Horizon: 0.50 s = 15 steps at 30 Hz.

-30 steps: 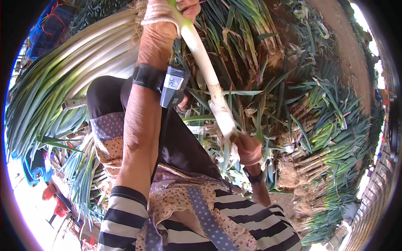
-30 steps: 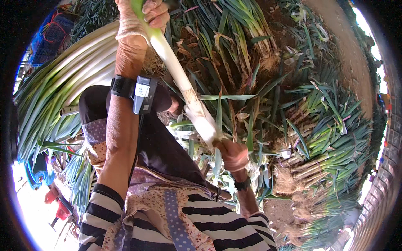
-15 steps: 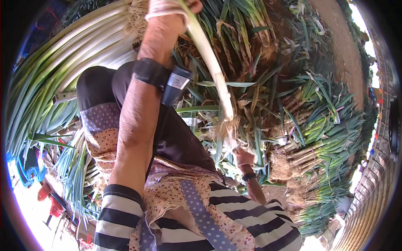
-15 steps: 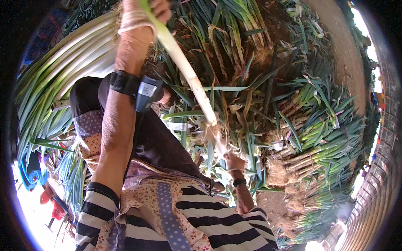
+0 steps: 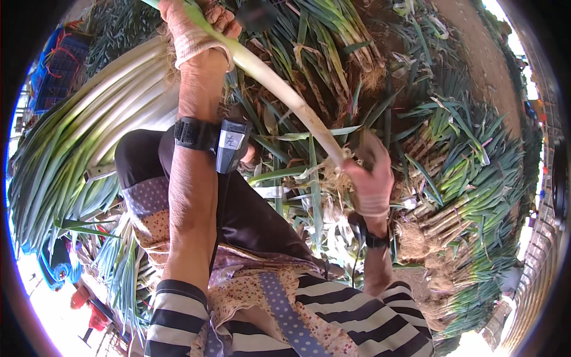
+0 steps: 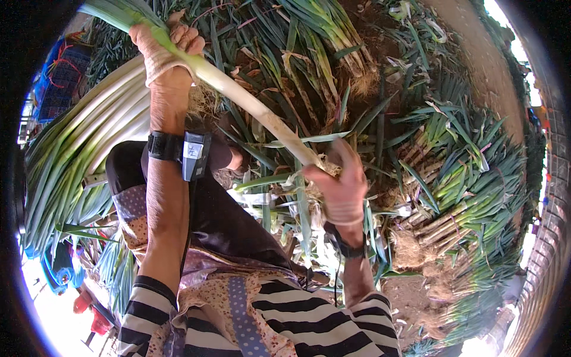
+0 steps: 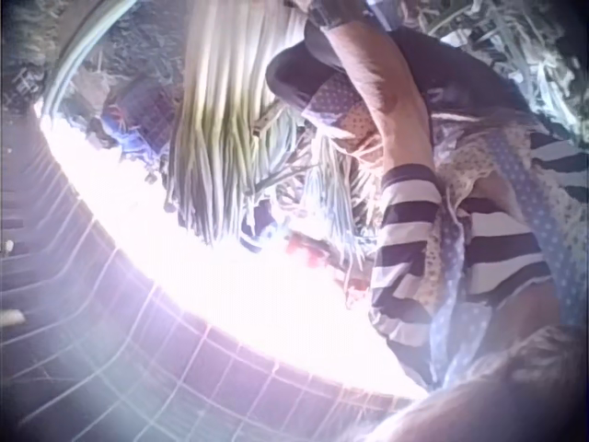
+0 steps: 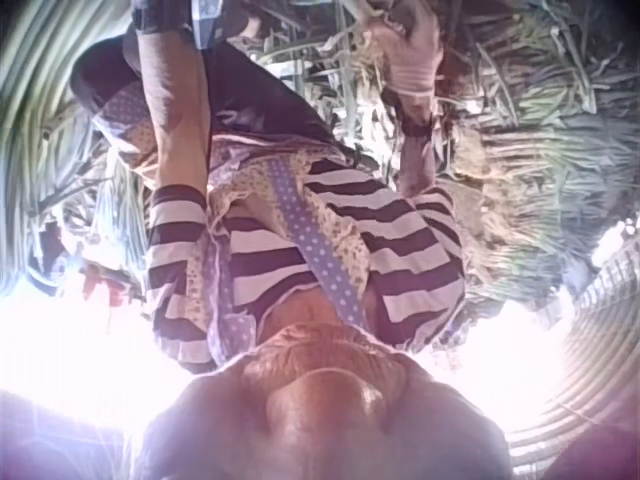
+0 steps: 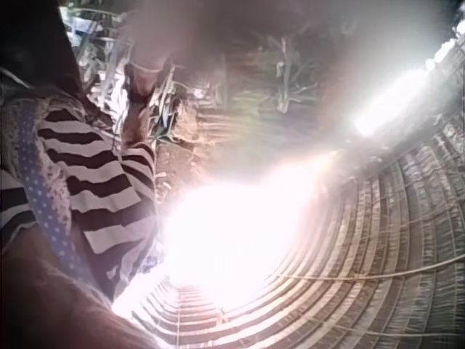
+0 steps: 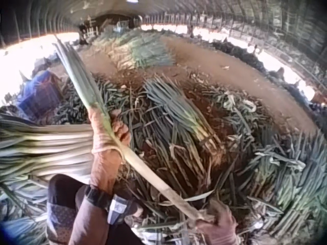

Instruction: Peeling and cleaning the outer layers of leeks by hand in a processing area.

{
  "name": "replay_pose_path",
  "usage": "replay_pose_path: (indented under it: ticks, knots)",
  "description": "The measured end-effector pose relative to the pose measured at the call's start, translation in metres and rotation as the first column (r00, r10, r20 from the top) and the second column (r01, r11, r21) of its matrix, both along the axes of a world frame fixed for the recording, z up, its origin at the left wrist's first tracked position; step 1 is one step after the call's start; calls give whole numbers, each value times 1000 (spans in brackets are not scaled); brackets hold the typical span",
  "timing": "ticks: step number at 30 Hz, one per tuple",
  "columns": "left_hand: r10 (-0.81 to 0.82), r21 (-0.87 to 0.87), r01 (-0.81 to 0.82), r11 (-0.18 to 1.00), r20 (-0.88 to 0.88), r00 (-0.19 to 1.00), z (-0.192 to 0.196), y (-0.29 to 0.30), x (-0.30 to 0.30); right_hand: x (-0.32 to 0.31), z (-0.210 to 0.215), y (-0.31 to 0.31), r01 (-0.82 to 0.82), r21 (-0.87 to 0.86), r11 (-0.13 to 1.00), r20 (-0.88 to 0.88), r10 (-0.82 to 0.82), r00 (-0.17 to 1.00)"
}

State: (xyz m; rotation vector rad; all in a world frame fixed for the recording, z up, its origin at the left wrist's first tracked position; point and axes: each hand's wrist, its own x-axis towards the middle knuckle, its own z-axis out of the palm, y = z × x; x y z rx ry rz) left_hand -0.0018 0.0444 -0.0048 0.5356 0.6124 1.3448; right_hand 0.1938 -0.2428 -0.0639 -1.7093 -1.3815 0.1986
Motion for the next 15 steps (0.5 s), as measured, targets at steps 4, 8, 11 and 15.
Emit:
replay_pose_path:
  ticks: [4,8,11,15]
  knots:
    - [-95,115,94,989,3,995,7,-11,7,-12,5,65,-152,148,977,146,131,981]
    - [-185,292,139,946,139,973,10,-22,9,-26,13,91,-211,-116,971,65,219,974]
    - [-232,299,177,938,157,960,15,-22,12,-29,6,94,-276,-189,942,-67,268,961]
    - [-264,283,209,936,170,949,11,-22,9,-35,10,90,-280,-214,936,-93,266,959]
